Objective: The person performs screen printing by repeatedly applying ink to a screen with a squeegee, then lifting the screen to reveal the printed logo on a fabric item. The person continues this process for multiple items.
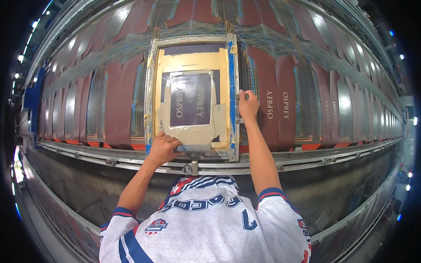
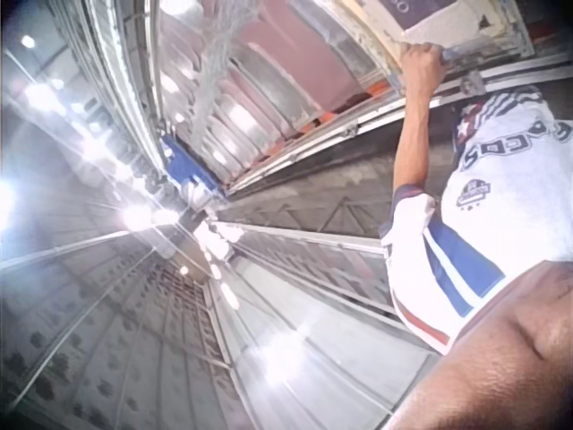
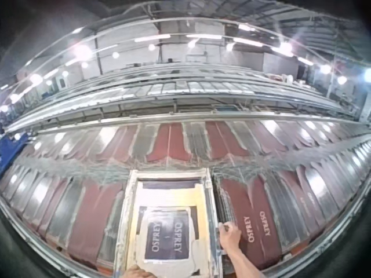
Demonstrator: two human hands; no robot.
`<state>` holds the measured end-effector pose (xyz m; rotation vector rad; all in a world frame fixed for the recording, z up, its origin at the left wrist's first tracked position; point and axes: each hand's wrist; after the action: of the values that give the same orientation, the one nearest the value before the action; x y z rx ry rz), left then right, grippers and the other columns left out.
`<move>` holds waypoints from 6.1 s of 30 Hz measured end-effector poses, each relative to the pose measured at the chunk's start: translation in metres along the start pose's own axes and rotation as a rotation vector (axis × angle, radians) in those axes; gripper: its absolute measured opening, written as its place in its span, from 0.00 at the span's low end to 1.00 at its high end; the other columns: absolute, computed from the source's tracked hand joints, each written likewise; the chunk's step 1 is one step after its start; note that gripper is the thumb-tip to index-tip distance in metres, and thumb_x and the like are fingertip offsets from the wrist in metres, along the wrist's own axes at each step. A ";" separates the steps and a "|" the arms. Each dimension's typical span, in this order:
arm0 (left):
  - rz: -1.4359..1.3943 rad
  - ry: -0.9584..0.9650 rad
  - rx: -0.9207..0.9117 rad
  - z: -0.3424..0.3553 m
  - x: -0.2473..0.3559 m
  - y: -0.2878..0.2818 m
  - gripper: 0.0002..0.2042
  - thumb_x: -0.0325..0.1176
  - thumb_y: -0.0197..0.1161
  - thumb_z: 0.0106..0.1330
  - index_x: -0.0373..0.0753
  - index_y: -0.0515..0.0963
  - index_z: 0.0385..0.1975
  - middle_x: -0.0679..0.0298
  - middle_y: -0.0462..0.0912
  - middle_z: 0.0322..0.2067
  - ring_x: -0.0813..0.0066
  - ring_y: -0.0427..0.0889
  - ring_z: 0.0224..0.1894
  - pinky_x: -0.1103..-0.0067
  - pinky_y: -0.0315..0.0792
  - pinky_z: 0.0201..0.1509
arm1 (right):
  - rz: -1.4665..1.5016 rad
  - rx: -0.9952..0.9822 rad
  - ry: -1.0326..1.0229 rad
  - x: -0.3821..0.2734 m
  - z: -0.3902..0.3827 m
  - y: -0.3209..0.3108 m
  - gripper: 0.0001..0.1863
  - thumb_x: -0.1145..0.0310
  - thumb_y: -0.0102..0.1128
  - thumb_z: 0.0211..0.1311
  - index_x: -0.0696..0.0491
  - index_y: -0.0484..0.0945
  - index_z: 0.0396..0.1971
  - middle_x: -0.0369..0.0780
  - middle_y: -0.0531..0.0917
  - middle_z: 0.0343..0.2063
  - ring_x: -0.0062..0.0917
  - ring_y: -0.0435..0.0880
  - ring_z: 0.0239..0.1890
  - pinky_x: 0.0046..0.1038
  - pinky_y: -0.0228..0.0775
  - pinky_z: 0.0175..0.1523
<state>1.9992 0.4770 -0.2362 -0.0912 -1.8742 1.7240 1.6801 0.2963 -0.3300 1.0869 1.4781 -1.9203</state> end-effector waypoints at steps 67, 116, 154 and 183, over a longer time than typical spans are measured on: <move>0.000 -0.010 0.183 0.038 -0.041 0.006 0.12 0.38 0.78 0.47 0.45 0.83 0.29 0.68 0.84 0.29 0.65 0.81 0.33 0.68 0.67 0.45 | -0.191 -0.753 -0.709 -0.102 -0.103 -0.003 0.18 0.70 0.74 0.47 0.56 0.80 0.40 0.44 0.82 0.37 0.42 0.79 0.48 0.42 0.70 0.57; -0.087 -0.054 -0.030 -0.160 -0.288 -0.138 0.13 0.39 0.79 0.47 0.46 0.85 0.31 0.66 0.85 0.28 0.65 0.83 0.35 0.68 0.66 0.45 | 0.094 -0.016 0.143 -0.232 -0.150 0.229 0.16 0.57 0.65 0.69 0.57 0.80 0.32 0.35 0.72 0.18 0.19 0.68 0.24 0.30 0.62 0.32; -1.162 -0.985 0.358 -0.188 -0.369 -0.140 0.28 0.49 0.79 0.58 0.28 0.85 0.47 0.56 0.87 0.46 0.73 0.84 0.44 0.72 0.77 0.51 | 0.178 -0.012 0.086 -0.254 -0.143 0.202 0.13 0.66 0.64 0.67 0.59 0.75 0.30 0.45 0.82 0.30 0.32 0.81 0.39 0.35 0.72 0.48; -0.473 -1.829 1.405 -0.769 0.020 -0.327 0.46 0.58 0.77 0.56 0.29 0.68 0.66 0.51 0.70 0.66 0.62 0.72 0.63 0.70 0.68 0.59 | 0.523 -1.201 -0.225 -0.570 -0.562 0.258 0.18 0.57 0.62 0.65 0.57 0.73 0.43 0.56 0.83 0.27 0.53 0.85 0.33 0.47 0.74 0.42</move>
<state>2.4416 1.1177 0.0691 2.8058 -0.4879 2.2901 2.3693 0.6997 -0.0671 0.5403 1.5867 -0.5350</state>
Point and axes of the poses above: each hand's wrist, its own z-axis towards the middle knuckle, its own y-axis out of the palm, x = y × z
